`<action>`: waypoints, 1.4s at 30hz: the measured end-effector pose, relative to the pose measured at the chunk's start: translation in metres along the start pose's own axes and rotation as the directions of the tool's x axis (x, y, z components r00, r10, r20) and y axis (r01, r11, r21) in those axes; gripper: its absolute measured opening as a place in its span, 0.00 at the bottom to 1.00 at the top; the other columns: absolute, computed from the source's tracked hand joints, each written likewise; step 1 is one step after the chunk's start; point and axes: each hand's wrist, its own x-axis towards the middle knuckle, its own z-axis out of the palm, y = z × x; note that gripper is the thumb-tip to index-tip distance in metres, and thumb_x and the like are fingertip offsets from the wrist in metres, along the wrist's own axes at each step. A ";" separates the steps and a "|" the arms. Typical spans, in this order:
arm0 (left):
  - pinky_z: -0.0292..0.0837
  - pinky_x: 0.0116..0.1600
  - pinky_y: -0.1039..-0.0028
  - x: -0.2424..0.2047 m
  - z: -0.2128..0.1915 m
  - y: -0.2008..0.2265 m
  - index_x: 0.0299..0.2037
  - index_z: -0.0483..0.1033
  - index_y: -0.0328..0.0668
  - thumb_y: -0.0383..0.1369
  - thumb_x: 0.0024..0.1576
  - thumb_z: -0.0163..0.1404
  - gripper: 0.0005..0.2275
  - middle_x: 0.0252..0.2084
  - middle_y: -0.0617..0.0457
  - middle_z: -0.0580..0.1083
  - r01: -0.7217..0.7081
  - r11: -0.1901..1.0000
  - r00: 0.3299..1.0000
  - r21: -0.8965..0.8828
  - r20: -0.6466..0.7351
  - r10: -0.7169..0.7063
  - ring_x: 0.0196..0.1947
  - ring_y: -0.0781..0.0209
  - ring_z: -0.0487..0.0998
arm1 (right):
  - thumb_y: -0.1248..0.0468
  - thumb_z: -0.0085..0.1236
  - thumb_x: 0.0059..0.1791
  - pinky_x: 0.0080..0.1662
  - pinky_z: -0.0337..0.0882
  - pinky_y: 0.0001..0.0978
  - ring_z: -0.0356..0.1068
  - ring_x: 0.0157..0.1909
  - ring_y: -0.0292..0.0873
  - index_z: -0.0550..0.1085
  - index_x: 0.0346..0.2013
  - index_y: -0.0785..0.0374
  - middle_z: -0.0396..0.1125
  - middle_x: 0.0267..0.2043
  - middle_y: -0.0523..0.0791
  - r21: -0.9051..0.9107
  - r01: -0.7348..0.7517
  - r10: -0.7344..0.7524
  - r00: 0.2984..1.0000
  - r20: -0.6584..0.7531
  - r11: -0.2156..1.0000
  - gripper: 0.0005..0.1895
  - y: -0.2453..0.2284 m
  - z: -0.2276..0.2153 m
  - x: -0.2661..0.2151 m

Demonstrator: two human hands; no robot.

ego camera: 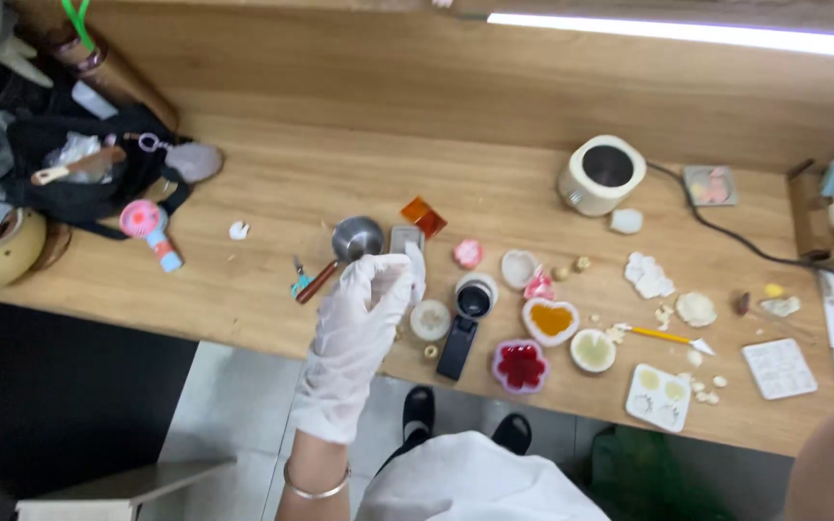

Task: Using molds and hand tools to create and refine small soap or wax decorative elements.

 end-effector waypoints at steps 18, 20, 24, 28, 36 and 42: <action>0.68 0.64 0.60 0.030 0.080 -0.243 0.66 0.66 0.52 0.27 0.41 0.63 0.37 0.67 0.48 0.64 -0.265 0.903 0.795 0.338 0.607 0.007 0.66 0.43 0.67 | 0.67 0.62 0.51 0.41 0.73 0.27 0.75 0.36 0.36 0.79 0.46 0.64 0.77 0.37 0.45 -0.046 -0.136 0.142 0.975 0.170 0.990 0.09 0.065 0.139 -0.287; 0.67 0.63 0.58 0.040 0.089 -0.251 0.64 0.67 0.50 0.29 0.39 0.66 0.37 0.66 0.44 0.63 -0.328 0.879 0.774 0.347 0.632 0.040 0.66 0.40 0.65 | 0.67 0.62 0.50 0.41 0.74 0.28 0.76 0.37 0.37 0.79 0.46 0.63 0.76 0.37 0.46 -0.062 -0.132 0.140 0.976 0.169 0.989 0.10 0.058 0.147 -0.296; 0.66 0.63 0.58 0.057 0.099 -0.260 0.50 0.74 0.43 0.33 0.34 0.69 0.30 0.57 0.40 0.67 -0.469 0.805 0.720 0.363 0.685 0.110 0.61 0.38 0.67 | 0.67 0.63 0.48 0.43 0.76 0.30 0.77 0.39 0.41 0.79 0.45 0.60 0.76 0.39 0.46 -0.080 -0.077 0.090 0.980 0.175 0.994 0.11 0.049 0.162 -0.309; 0.67 0.61 0.58 0.064 0.100 -0.256 0.48 0.70 0.38 0.35 0.36 0.67 0.29 0.49 0.42 0.72 -0.367 0.857 0.745 0.362 0.667 0.037 0.54 0.42 0.72 | 0.67 0.63 0.47 0.42 0.75 0.31 0.77 0.39 0.42 0.79 0.45 0.60 0.77 0.39 0.46 -0.093 -0.126 0.140 0.975 0.174 0.988 0.11 0.044 0.160 -0.309; 0.70 0.56 0.59 0.074 0.085 -0.258 0.48 0.69 0.40 0.36 0.37 0.68 0.29 0.48 0.39 0.73 -0.310 0.906 0.736 0.288 0.676 0.036 0.52 0.42 0.73 | 0.66 0.62 0.53 0.39 0.69 0.22 0.69 0.36 0.29 0.80 0.50 0.63 0.76 0.37 0.42 -0.014 -0.400 0.399 0.916 -0.046 0.916 0.11 0.069 0.127 -0.303; 0.73 0.55 0.65 0.064 0.066 -0.262 0.50 0.65 0.41 0.34 0.38 0.70 0.31 0.47 0.43 0.75 -0.053 0.980 0.822 0.189 0.566 -0.065 0.49 0.50 0.78 | 0.66 0.61 0.53 0.39 0.68 0.20 0.68 0.36 0.28 0.80 0.50 0.63 0.76 0.37 0.41 0.038 -0.425 0.427 0.902 -0.062 0.904 0.11 0.084 0.126 -0.298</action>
